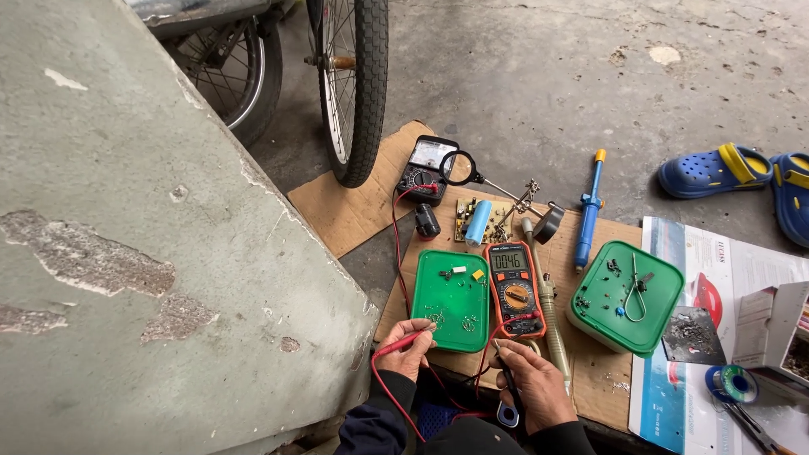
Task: Testing various electronic components using a digital multimeter on a makeshift workbench at ground level.
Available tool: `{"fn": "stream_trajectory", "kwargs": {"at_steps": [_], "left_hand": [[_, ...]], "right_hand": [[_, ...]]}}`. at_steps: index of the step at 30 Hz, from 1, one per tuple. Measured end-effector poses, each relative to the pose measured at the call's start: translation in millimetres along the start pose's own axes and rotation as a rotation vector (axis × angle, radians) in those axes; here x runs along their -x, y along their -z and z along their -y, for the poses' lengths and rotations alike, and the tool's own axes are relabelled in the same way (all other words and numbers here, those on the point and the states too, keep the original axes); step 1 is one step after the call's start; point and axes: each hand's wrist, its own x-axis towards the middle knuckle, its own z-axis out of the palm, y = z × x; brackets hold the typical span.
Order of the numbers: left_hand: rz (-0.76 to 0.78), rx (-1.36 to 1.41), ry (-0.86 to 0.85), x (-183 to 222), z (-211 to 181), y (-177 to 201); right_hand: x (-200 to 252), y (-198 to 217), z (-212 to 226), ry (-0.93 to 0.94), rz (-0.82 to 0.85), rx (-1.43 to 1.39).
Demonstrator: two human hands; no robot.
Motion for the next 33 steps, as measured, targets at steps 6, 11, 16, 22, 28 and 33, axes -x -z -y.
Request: {"fn": "stream_trajectory", "kwargs": {"at_steps": [6,11,16,22,28,33], "left_hand": [[0.032,-0.013,0.006,-7,6,8],[0.055,-0.003,0.022,-5,2,9],[0.041,-0.004,0.021,-9,7,9],[0.017,-0.022,0.024,-6,-1,9],[0.005,-0.032,0.061,-3,-6,9],[-0.01,-0.027,0.065,-3,-5,8]], "right_hand": [[-15,1,-8,-0.028,-0.016,0.012],[-17,-4,-14,0.031,0.017,0.022],[-18,-4,-15,0.013,0.021,0.016],[-19,-4,-17,0.003,0.039,0.005],[-15,-5,-16,0.006,0.05,-0.003],[-19,-2,-18,0.007,0.056,0.006]]}}
